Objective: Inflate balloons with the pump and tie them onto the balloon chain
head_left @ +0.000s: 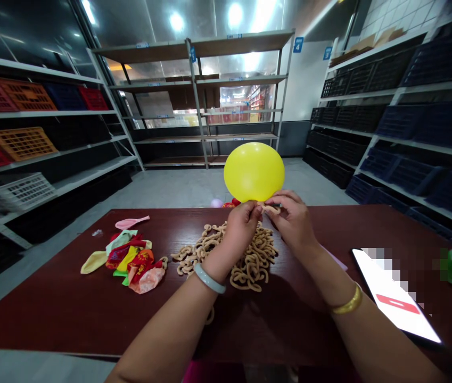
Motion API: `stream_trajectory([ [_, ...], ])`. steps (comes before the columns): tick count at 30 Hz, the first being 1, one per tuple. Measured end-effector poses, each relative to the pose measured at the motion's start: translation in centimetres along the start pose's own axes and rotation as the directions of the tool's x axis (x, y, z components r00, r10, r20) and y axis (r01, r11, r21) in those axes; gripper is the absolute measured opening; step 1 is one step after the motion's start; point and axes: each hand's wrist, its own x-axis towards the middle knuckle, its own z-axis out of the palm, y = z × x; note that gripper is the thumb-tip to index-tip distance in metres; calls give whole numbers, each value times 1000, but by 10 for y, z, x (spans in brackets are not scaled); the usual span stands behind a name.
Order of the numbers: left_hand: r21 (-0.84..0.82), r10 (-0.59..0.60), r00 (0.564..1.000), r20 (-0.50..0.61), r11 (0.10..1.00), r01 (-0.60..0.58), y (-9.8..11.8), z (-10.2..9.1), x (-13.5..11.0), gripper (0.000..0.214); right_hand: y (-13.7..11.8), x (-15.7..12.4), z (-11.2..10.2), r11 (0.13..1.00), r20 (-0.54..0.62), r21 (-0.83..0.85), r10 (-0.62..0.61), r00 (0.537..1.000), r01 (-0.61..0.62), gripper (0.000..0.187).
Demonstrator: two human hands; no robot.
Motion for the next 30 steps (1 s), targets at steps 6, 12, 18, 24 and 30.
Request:
stream_trajectory([
  [6,85,-2,1000,4,996,2,-3,0,1,20,1,-2,3,1000,54,-16,12,998,-12,12],
  [12,68,44,999,7,997,-44,-1,-2,0,27,-2,-5,2,999,-32,-53,11,999,-12,12],
  [18,137,110,993,42,984,-115,-3,-2,-1,25,-2,-3,-1,999,-5,-6,50,999,-50,12],
  [24,84,85,996,35,993,-88,-2,-2,-1,22,0,-4,1,987,15,-130,-95,995,96,5],
  [30,-137,-26,1000,-2,990,25,-2,2,-3,19,-7,-15,9,920,-33,-325,-242,970,219,8],
])
